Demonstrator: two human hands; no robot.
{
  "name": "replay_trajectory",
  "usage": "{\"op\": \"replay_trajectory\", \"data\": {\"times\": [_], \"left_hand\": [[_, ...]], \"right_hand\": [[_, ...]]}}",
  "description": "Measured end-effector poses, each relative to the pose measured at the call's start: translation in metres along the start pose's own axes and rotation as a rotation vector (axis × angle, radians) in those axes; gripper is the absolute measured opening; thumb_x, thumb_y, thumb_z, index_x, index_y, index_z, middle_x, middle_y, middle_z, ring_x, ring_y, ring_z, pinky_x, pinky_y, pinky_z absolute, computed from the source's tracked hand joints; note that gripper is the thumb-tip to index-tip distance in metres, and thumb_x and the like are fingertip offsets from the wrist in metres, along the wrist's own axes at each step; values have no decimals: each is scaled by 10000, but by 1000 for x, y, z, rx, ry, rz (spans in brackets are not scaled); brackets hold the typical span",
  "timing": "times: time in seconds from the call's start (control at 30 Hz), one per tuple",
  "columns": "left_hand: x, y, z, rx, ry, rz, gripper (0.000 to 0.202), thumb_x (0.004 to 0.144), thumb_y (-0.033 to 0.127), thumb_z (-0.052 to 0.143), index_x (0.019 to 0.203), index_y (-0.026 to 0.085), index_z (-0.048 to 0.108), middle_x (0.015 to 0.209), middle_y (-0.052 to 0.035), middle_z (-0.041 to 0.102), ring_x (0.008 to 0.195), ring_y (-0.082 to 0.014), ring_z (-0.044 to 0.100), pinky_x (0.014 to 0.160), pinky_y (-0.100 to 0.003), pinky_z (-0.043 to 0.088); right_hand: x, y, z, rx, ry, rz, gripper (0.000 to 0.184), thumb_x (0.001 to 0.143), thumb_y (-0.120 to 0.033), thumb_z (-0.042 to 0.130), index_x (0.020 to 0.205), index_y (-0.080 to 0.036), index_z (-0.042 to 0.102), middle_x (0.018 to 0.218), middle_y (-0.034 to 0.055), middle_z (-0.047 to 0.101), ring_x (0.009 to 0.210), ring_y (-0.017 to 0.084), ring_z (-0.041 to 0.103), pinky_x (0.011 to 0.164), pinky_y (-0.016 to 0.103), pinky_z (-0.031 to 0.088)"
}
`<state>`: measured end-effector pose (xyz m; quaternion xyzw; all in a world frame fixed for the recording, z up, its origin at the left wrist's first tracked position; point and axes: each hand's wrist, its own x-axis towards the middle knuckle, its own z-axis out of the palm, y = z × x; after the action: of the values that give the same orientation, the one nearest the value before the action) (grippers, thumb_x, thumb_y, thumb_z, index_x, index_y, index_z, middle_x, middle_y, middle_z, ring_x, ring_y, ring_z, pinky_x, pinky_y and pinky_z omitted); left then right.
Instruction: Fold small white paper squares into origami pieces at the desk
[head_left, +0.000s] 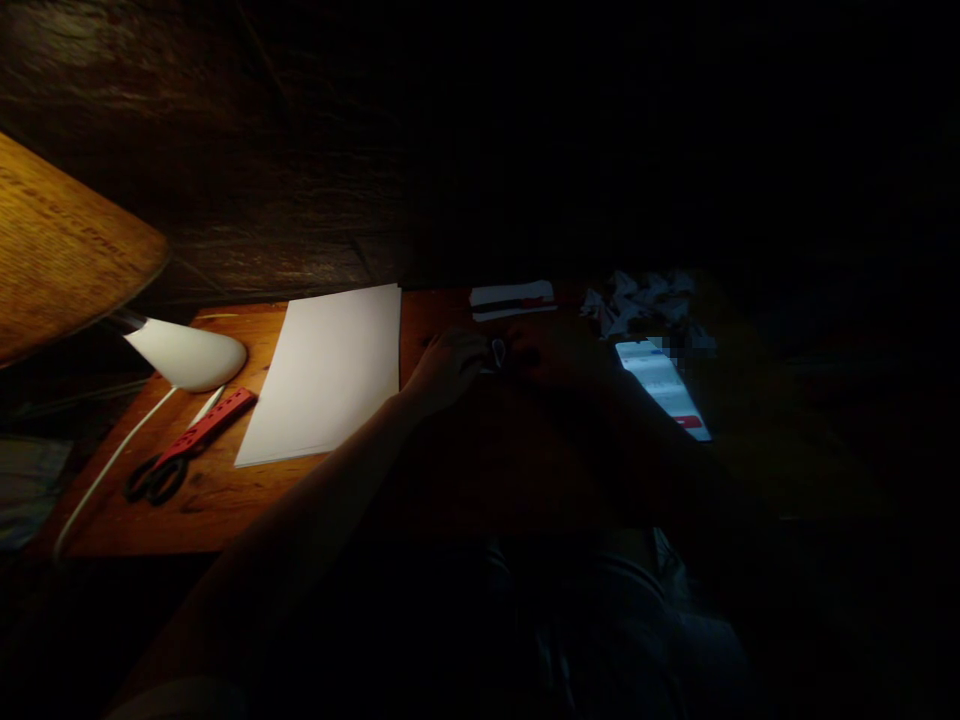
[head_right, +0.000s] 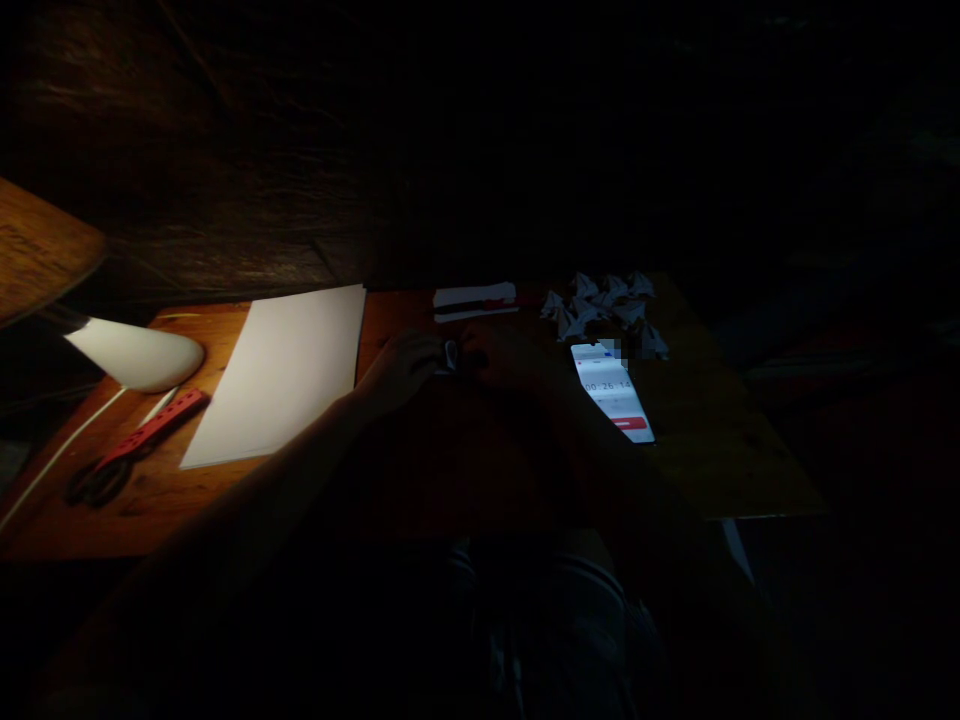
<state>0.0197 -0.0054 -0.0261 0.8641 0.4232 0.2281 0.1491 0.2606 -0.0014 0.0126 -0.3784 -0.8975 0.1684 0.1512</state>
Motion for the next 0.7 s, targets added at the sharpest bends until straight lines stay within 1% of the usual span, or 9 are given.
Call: {"op": "replay_trajectory", "data": {"times": [0.17, 0.27, 0.37, 0.43, 0.57, 0.63, 0.7], "left_hand": [[1, -2, 1, -27, 14, -4, 294, 906, 78, 560, 1027, 230, 781, 1164, -66, 802, 1155, -266, 680, 1078, -475, 522], [1, -1, 0, -44, 11, -4, 233, 918, 98, 580, 981, 210, 774, 1093, -80, 796, 1113, -264, 692, 1043, -455, 536], [1, 0, -1, -27, 17, -31, 182, 925, 120, 599, 938, 207, 759, 1019, -80, 780, 1059, -266, 699, 997, -446, 549], [1, 0, -1, -21, 18, -34, 182, 920, 116, 603, 944, 215, 755, 1025, -73, 782, 1056, -265, 698, 994, -446, 551], [2, 0, -1, -53, 8, 5, 217, 925, 95, 594, 985, 226, 757, 1136, -65, 799, 1124, -261, 691, 1058, -466, 531], [2, 0, -1, -64, -2, 11, 214, 930, 93, 592, 963, 227, 755, 1115, -62, 799, 1122, -258, 690, 1057, -459, 529], [2, 0, -1, -70, -6, 6, 216, 924, 85, 591, 926, 229, 752, 1053, -55, 792, 1094, -249, 691, 1037, -435, 533]], "right_hand": [[0, -3, -1, 35, -36, 7, 205, 867, -84, 730, 948, -217, 864, 1154, 66, 818, 1008, 237, 742, 904, 352, 524], [1, -1, 1, 47, -48, 26, 197, 867, -85, 727, 923, -216, 864, 1155, 63, 827, 981, 237, 753, 883, 353, 528], [1, 2, 1, 50, -46, 25, 208, 874, -87, 726, 922, -233, 866, 1157, 52, 834, 995, 243, 756, 900, 361, 530], [1, 4, 2, 55, -30, 19, 213, 873, -88, 728, 925, -242, 865, 1154, 46, 833, 1019, 246, 754, 928, 369, 532], [3, 10, 6, 112, -37, -40, 246, 867, -51, 700, 938, -227, 857, 1159, 53, 825, 1050, 238, 751, 973, 374, 534], [4, 14, 8, 134, -38, -59, 275, 860, -32, 686, 959, -223, 858, 1162, 58, 826, 1050, 236, 750, 977, 376, 536], [5, 16, 10, 137, -28, -63, 288, 856, -23, 679, 966, -222, 857, 1167, 60, 825, 1052, 235, 747, 980, 374, 535]]}}
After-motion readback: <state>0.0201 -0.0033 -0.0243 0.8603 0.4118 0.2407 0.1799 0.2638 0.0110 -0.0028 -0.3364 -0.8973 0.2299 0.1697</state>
